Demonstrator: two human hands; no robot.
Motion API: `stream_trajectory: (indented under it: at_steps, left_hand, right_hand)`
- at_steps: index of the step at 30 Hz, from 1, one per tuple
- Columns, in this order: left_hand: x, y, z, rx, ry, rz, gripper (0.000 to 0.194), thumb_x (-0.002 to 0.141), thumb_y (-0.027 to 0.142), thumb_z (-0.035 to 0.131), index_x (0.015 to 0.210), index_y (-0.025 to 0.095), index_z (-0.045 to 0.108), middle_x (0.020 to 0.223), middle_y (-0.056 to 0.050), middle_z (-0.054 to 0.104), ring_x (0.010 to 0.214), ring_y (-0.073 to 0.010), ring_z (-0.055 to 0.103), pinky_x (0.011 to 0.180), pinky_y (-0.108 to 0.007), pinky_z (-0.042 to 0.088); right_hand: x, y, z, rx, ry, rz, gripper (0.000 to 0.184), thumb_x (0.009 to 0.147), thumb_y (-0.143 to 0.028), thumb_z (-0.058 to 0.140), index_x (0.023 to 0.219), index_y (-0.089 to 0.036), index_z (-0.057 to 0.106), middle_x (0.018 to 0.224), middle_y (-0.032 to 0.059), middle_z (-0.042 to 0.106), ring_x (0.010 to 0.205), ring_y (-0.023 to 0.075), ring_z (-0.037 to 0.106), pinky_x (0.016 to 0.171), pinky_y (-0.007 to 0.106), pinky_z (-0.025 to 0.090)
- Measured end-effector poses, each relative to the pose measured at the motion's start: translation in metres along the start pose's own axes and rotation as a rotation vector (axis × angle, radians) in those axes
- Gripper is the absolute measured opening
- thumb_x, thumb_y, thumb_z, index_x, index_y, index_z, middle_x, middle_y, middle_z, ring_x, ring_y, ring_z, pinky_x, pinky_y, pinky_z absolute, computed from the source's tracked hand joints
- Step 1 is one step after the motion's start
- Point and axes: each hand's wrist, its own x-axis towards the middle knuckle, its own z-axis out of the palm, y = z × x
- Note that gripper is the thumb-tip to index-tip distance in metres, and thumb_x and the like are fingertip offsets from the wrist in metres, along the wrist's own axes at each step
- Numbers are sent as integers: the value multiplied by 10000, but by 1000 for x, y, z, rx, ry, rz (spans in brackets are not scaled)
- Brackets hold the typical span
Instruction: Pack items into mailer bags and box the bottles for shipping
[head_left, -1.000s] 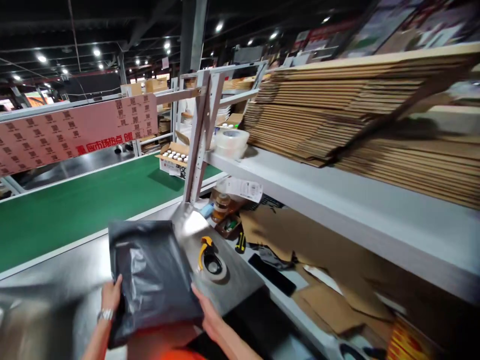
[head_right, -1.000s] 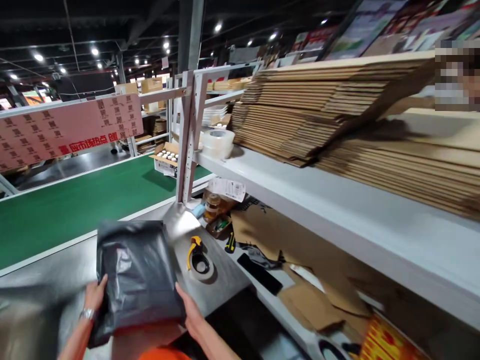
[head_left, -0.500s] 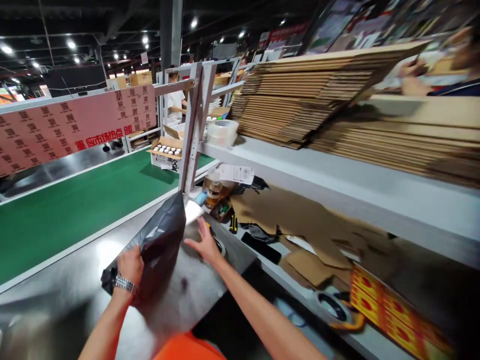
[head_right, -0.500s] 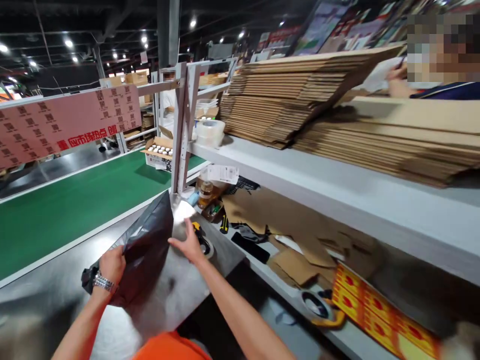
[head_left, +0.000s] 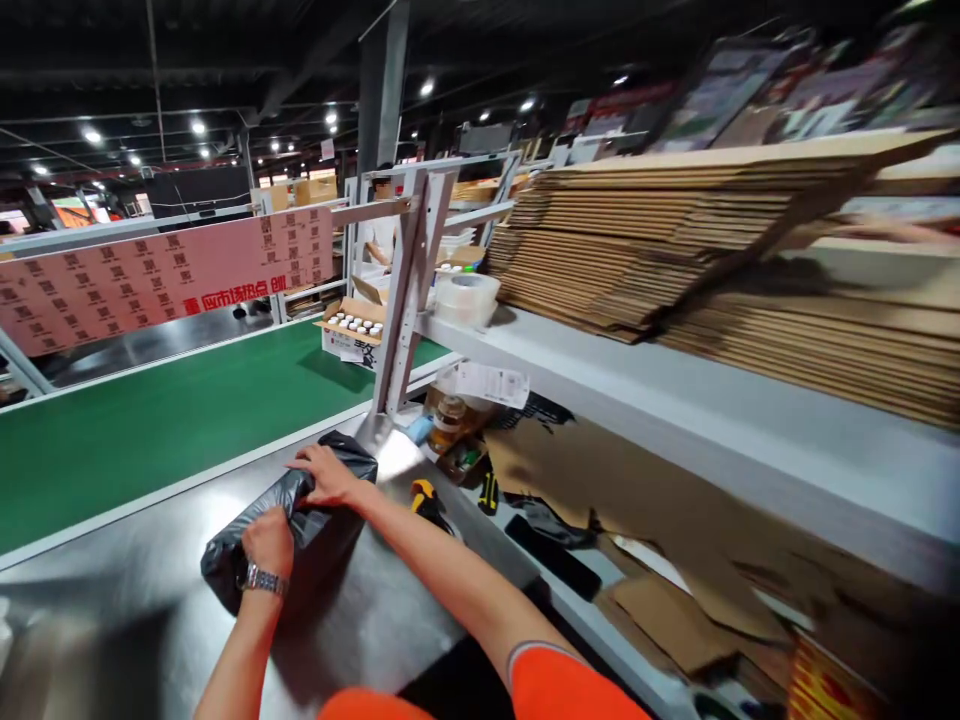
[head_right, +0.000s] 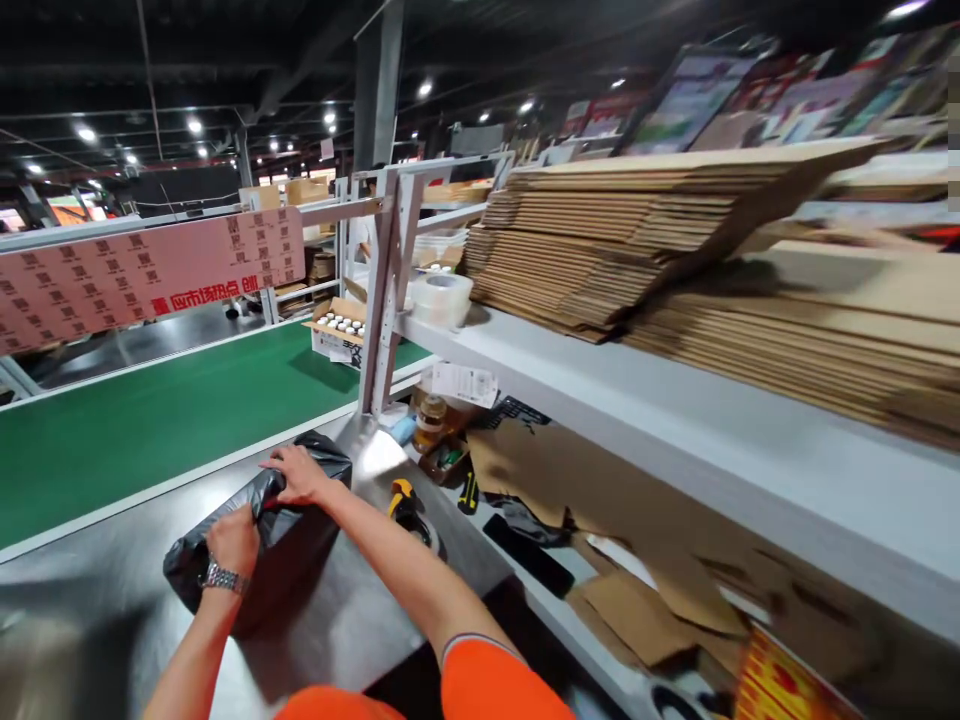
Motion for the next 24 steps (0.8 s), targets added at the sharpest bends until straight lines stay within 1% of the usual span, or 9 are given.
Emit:
stream_trajectory:
  at_steps: [4,7,9,11,14,17,19,21,24]
  left_hand:
    - [-3,16,-10,61,-56,-75,551,1054,42,295,1112,100,840,1095,-255,853,1051,-382,847,882,-470,621]
    - [-15,15,-14,-4,-36,-5,384,1067,155,463,1249,90,796,1190,-257,841,1168,-376,819,988,-488,630]
    - [-32,3,-13,-112,168,131,490,1051,302,608,1483,79,664,1461,-284,742,1446,-391,684,1192,-537,567]
    - [-56,-21,-9,-205,473,172,828,1030,468,678,1699,70,395,1721,-304,511,1685,-387,422,1363,-566,419]
    - [-85,-69,3,-316,717,-97,1223,951,614,764,1792,91,47,1830,-317,299,1765,-439,206,1424,-655,287]
    - [-87,-109,24,-496,567,-361,1457,829,583,889,1784,99,-99,1864,-347,160,1770,-489,115,1433,-676,230]
    - [-72,-119,40,-605,423,-402,1525,773,556,926,1777,103,-129,1879,-354,61,1776,-474,81,1437,-635,231]
    - [-51,-117,53,-626,372,-309,1498,745,569,931,1782,105,-46,1888,-339,50,1781,-457,75,1438,-625,226]
    - [-23,-107,59,-523,370,-78,1123,857,573,818,1720,93,284,1848,-320,282,1768,-471,157,1416,-706,221]
  right_hand:
    - [2,-3,3,-73,-36,-3,489,867,-465,920,1256,-190,813,1311,133,756,1226,294,635,1075,418,473]
    - [0,-6,3,-73,-59,14,327,952,-379,829,1180,-147,809,1157,100,804,1121,257,669,1012,353,455]
    - [-1,-8,4,-67,-49,36,289,1012,-386,745,1143,-137,813,1108,94,814,1072,244,687,985,335,445]
    - [-2,-12,5,-54,-43,62,297,1041,-415,700,1087,-148,820,1078,97,822,1039,239,703,957,328,444]
    - [-1,-19,4,-35,-43,117,306,1059,-452,674,1030,-191,832,1055,93,839,1040,243,725,941,330,447]
    - [0,-28,2,-68,-32,184,357,1079,-487,630,1036,-208,849,1067,100,853,1064,257,749,952,339,463]
    - [0,-34,-2,-108,-43,219,375,1082,-492,612,1062,-208,857,1103,109,862,1096,268,762,971,346,476]
    - [0,-39,-5,-129,-59,254,382,1083,-492,601,1089,-212,862,1161,109,867,1145,271,768,993,347,485]
    - [-4,-46,-9,-142,-54,317,402,1087,-505,580,1110,-225,868,1200,101,871,1181,264,773,1004,337,499]
